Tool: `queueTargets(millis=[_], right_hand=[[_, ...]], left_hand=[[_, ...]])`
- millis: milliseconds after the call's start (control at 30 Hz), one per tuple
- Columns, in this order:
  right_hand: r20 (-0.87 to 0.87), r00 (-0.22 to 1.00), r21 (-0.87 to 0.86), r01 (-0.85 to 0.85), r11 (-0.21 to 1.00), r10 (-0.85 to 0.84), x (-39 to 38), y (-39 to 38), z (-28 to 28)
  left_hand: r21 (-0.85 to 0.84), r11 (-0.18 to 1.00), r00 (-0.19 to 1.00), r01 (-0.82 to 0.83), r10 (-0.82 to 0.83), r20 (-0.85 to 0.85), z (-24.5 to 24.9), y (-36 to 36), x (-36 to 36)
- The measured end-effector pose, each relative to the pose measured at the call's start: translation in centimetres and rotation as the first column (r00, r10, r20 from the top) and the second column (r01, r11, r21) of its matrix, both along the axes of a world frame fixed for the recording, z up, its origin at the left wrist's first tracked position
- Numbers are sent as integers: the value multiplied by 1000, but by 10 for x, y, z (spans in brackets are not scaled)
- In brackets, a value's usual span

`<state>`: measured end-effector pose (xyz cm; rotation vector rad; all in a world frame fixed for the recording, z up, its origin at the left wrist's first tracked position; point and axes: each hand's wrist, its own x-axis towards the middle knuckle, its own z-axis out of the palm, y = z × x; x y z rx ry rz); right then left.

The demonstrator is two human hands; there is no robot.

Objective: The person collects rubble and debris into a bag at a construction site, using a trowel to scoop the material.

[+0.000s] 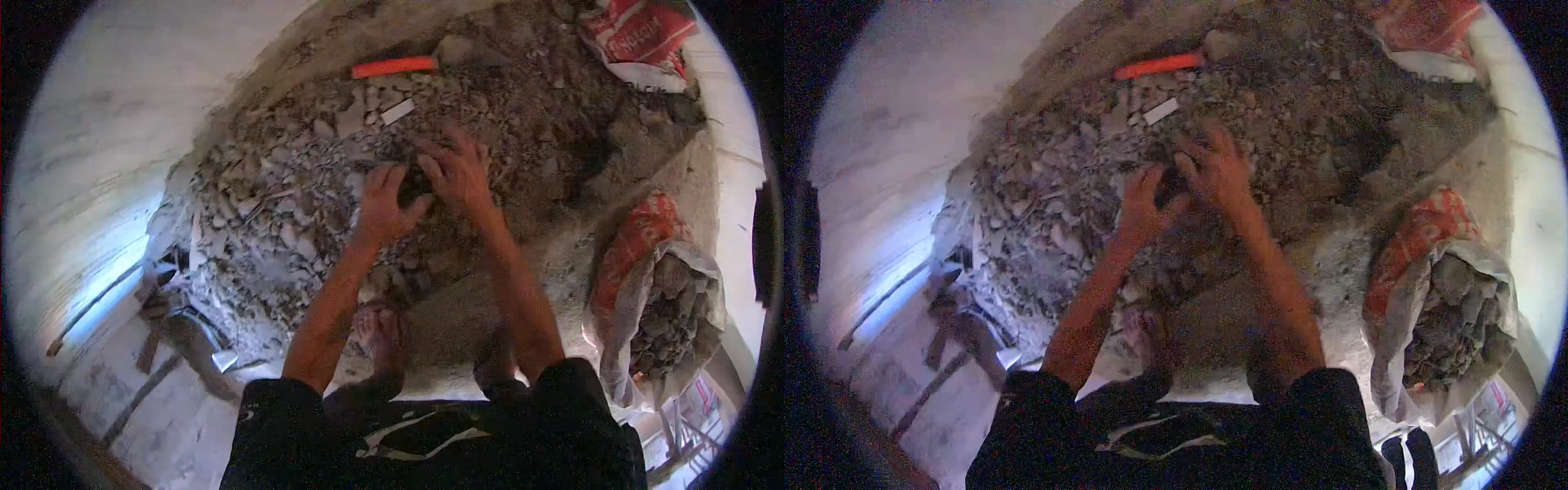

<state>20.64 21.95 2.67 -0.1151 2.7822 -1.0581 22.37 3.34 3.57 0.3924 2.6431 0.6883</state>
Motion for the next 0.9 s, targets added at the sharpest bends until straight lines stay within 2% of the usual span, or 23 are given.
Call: queueTargets(millis=[33, 67, 100, 167, 233, 300, 333, 400, 467, 533, 600, 633, 767, 833, 900], right_hand=[[0, 1000, 21, 6, 1000, -6, 0, 11, -9], [-77, 969, 68, 241, 968, -235, 5, 19, -23], [-157, 880, 91, 465, 881, -448, 11, 23, -36], [-91, 864, 112, 504, 857, -496, 11, 28, -54], [-23, 834, 139, 549, 824, -552, 3, 32, -64], [-24, 787, 159, 612, 775, -617, -12, 33, -66], [-24, 781, 166, 619, 768, -624, -18, 38, -73], [-101, 840, 137, 542, 829, -533, -20, 46, -87], [-48, 847, 149, 529, 835, -529, -16, 43, -84], [3, 849, 164, 520, 838, -528, -11, 43, -86], [-125, 829, -14, 548, 836, -546, -8, 34, -89], [-127, 822, -16, 557, 830, -555, -7, 32, -88], [9, 806, -92, 591, 802, -592, 20, 14, -63], [52, 799, -129, 600, 790, -599, 22, 10, -49], [39, 793, -307, 589, 748, -608, 25, 3, -39]], left_hand=[[139, 990, 997, -36, 44, -56, 3, 5, -5], [147, 989, 998, -34, 41, -48, -2, 11, -11], [104, 994, 995, 32, -21, -102, -11, 17, -20], [61, 991, 984, 117, -108, -140, -30, 26, -41], [167, 982, 995, 84, -73, -72, -50, 36, -62], [180, 975, 989, 134, -121, -79, -59, 44, -78], [194, 967, 983, 164, -144, -112, -60, 51, -91], [203, 952, 972, 230, -214, -100, -66, 69, -115], [203, 938, 959, 281, -268, -92, -78, 77, -127], [183, 905, 906, 384, -330, -265, -90, 87, -128], [187, 913, 919, 362, -317, -233, -85, 84, -113], [197, 918, 929, 344, -302, -215, -81, 84, -107], [293, 910, 950, 294, -245, -192, -68, 73, -83], [388, 895, 975, 218, -184, -125, -53, 66, -72], [424, 886, 982, 188, -159, -103, -49, 59, -64]])
